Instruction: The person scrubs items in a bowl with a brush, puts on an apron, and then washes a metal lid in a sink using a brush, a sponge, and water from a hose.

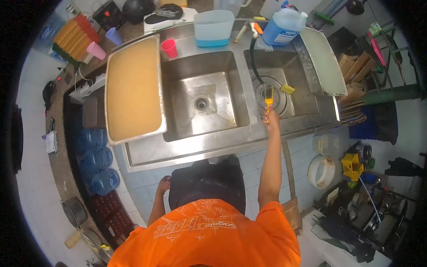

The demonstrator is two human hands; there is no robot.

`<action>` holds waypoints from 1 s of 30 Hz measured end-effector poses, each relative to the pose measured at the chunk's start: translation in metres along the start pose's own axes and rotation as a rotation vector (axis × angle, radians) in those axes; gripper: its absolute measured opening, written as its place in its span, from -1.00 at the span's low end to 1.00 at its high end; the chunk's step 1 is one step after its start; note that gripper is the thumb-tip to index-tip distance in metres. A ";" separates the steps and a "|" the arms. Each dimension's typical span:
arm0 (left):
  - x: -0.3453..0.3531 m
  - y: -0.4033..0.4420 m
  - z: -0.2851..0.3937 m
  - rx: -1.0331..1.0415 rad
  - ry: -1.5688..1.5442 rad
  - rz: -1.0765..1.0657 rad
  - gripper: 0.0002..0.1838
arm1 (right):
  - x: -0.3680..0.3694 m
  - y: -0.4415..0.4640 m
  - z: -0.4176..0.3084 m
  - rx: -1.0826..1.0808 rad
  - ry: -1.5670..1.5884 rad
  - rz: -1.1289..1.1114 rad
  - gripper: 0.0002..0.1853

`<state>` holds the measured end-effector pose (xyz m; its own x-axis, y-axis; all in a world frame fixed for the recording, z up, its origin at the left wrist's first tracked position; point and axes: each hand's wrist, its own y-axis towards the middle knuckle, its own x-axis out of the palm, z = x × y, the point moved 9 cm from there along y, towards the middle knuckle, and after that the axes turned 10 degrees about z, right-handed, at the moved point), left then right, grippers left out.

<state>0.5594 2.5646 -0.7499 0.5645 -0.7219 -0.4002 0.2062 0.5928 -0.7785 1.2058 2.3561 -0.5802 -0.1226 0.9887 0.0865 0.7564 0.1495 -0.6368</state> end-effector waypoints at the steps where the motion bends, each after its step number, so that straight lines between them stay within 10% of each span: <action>1: -0.002 -0.008 0.017 -0.064 -0.047 0.022 -0.70 | -0.009 0.019 -0.005 0.022 -0.017 0.005 -0.69; 12: 0.100 -0.109 0.088 -0.211 -0.199 0.411 -0.71 | -0.051 0.215 -0.010 0.222 -0.575 -0.152 -0.71; 16: 0.184 -0.144 0.124 -0.131 -0.142 0.440 -0.80 | -0.071 0.266 -0.037 -0.347 -1.097 -0.011 -0.70; 19: 0.232 -0.164 0.203 -0.030 0.026 0.274 -0.75 | -0.069 0.260 -0.025 -0.021 -1.061 -0.212 -0.69; 22: 0.269 -0.183 0.316 -0.026 -0.066 0.054 -0.80 | -0.080 0.276 -0.028 -0.139 -1.048 -0.010 -0.66; 25: 0.305 -0.179 0.438 0.306 -0.125 -0.035 -0.79 | -0.045 0.262 -0.025 -0.326 -1.194 -0.337 -0.66; 28: 0.358 -0.158 0.531 0.471 -0.074 -0.153 -0.77 | -0.055 0.286 -0.034 -0.491 -1.300 -0.029 -0.70; 30: 0.401 -0.135 0.568 0.420 -0.150 -0.243 -0.77 | -0.070 0.299 -0.008 -0.045 -1.009 -0.017 -0.72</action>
<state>1.2124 2.3978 -0.5309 0.5630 -0.8156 -0.1337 0.6317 0.5290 -0.5667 1.4455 2.3320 -0.7702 -0.6042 0.5168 -0.6065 0.7703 0.1841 -0.6105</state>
